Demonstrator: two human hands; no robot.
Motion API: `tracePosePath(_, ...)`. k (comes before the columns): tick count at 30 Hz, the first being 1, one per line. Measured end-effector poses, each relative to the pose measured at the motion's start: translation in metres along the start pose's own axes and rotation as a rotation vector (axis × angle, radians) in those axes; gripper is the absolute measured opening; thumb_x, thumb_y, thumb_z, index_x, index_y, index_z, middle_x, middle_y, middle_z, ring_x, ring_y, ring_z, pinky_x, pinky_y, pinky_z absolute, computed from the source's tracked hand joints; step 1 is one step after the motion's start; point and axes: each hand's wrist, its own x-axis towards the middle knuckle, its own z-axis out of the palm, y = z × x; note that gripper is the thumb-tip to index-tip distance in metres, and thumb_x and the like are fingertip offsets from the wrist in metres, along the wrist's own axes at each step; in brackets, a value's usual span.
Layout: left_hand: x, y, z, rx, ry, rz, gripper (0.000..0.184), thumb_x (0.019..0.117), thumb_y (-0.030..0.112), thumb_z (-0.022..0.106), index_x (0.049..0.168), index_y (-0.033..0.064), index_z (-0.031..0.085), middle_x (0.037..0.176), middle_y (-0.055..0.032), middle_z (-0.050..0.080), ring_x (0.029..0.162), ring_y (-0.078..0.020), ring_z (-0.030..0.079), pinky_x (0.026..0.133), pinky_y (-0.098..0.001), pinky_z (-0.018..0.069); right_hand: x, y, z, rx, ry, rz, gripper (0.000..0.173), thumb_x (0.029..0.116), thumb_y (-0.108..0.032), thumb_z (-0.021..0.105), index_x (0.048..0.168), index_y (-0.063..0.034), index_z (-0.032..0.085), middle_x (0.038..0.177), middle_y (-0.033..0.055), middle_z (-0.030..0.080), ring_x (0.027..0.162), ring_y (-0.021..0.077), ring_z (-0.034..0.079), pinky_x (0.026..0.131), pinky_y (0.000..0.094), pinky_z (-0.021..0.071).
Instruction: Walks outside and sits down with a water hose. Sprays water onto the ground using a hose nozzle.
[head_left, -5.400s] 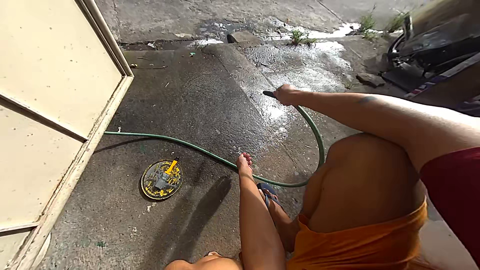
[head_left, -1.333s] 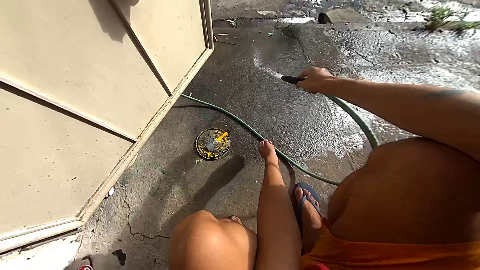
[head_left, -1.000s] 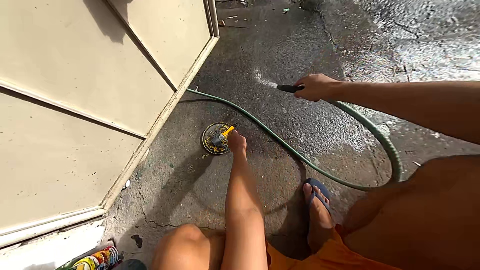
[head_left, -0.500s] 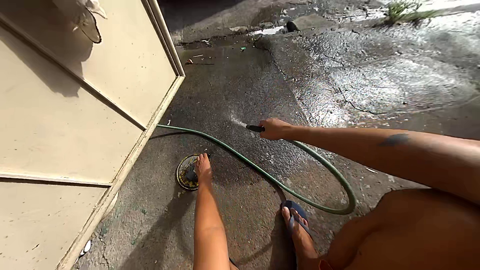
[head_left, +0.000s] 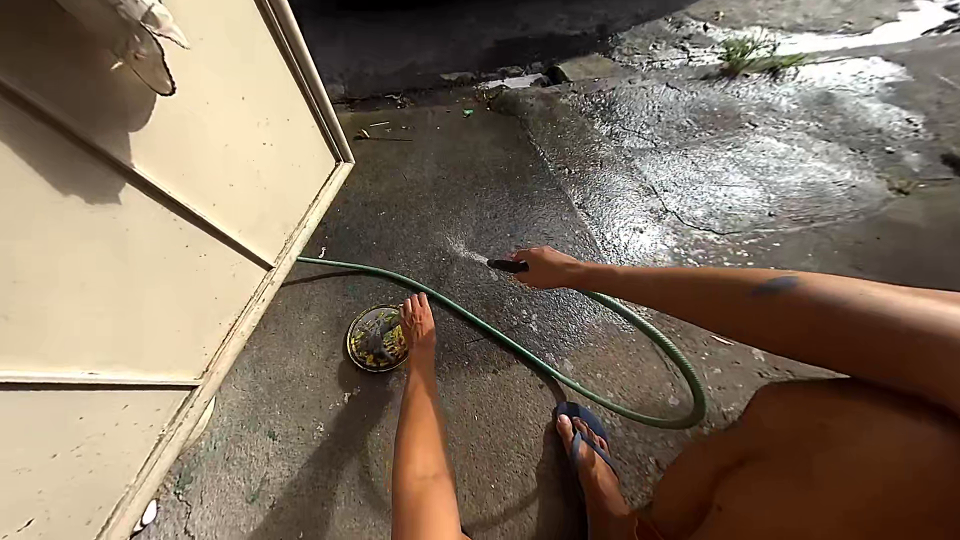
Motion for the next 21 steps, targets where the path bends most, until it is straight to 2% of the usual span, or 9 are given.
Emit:
tracePosePath(4, 0.009, 0.044, 0.005, 0.005, 0.166, 0.214, 0.040, 0.0969, 0.000, 0.056, 0.136, 0.0030, 0.061, 0.132, -0.0187, 0.064, 0.121, -0.0364, 0.061, 0.099, -0.0516, 0.0509, 0.001, 0.007, -0.002, 0.004, 0.015, 0.030, 0.031, 0.0980, -0.023, 0.064, 0.123, -0.0045, 0.069, 0.103, 0.0204, 0.071, 0.098, 0.0391, 0.068, 0.085, 0.0619, 0.0525)
tracePosePath(7, 0.013, 0.076, 0.018, -0.017, 0.234, 0.332, 0.037, 0.0958, -0.002, 0.059, 0.133, 0.0003, 0.062, 0.130, -0.0184, 0.065, 0.118, -0.0348, 0.064, 0.101, -0.0475, 0.0517, -0.002, 0.010, -0.007, 0.008, 0.020, 0.055, 0.033, 0.0988, -0.023, 0.064, 0.126, -0.0044, 0.068, 0.105, 0.0219, 0.071, 0.100, 0.0410, 0.068, 0.087, 0.0630, 0.0517)
tracePosePath(9, 0.010, 0.094, 0.029, -0.092, 0.179, 0.358, 0.038, 0.0978, -0.001, 0.057, 0.135, 0.0006, 0.061, 0.136, -0.0175, 0.063, 0.124, -0.0346, 0.062, 0.106, -0.0469, 0.0499, -0.002, 0.016, -0.007, 0.000, 0.045, 0.059, 0.034, 0.0988, -0.024, 0.065, 0.126, -0.0041, 0.067, 0.105, 0.0213, 0.071, 0.100, 0.0407, 0.068, 0.087, 0.0627, 0.0522)
tracePosePath(12, -0.002, 0.116, 0.048, -0.179, -0.006, 0.367, 0.041, 0.1009, 0.001, 0.053, 0.142, -0.0001, 0.056, 0.147, -0.0190, 0.055, 0.135, -0.0344, 0.055, 0.111, -0.0466, 0.0462, -0.008, 0.022, -0.008, -0.020, 0.046, 0.063, 0.034, 0.0988, -0.022, 0.064, 0.126, -0.0034, 0.067, 0.108, 0.0220, 0.070, 0.104, 0.0411, 0.067, 0.089, 0.0627, 0.0513)
tracePosePath(15, -0.017, 0.129, 0.068, -0.267, -0.142, 0.298, 0.040, 0.1044, 0.003, 0.047, 0.143, 0.0002, 0.055, 0.150, -0.0197, 0.051, 0.133, -0.0326, 0.057, 0.111, -0.0428, 0.0477, -0.013, 0.030, -0.004, -0.029, 0.022, 0.094, 0.033, 0.0997, -0.023, 0.063, 0.128, -0.0053, 0.066, 0.107, 0.0218, 0.071, 0.102, 0.0413, 0.067, 0.087, 0.0630, 0.0513)
tracePosePath(21, -0.042, 0.137, 0.096, -0.270, -0.199, 0.246, 0.036, 0.1054, 0.008, 0.048, 0.139, 0.0025, 0.060, 0.148, -0.0211, 0.052, 0.132, -0.0309, 0.058, 0.112, -0.0396, 0.0475, -0.016, 0.040, 0.008, -0.044, -0.032, 0.112, 0.031, 0.1007, -0.023, 0.061, 0.127, -0.0065, 0.067, 0.103, 0.0208, 0.071, 0.099, 0.0404, 0.068, 0.086, 0.0619, 0.0523)
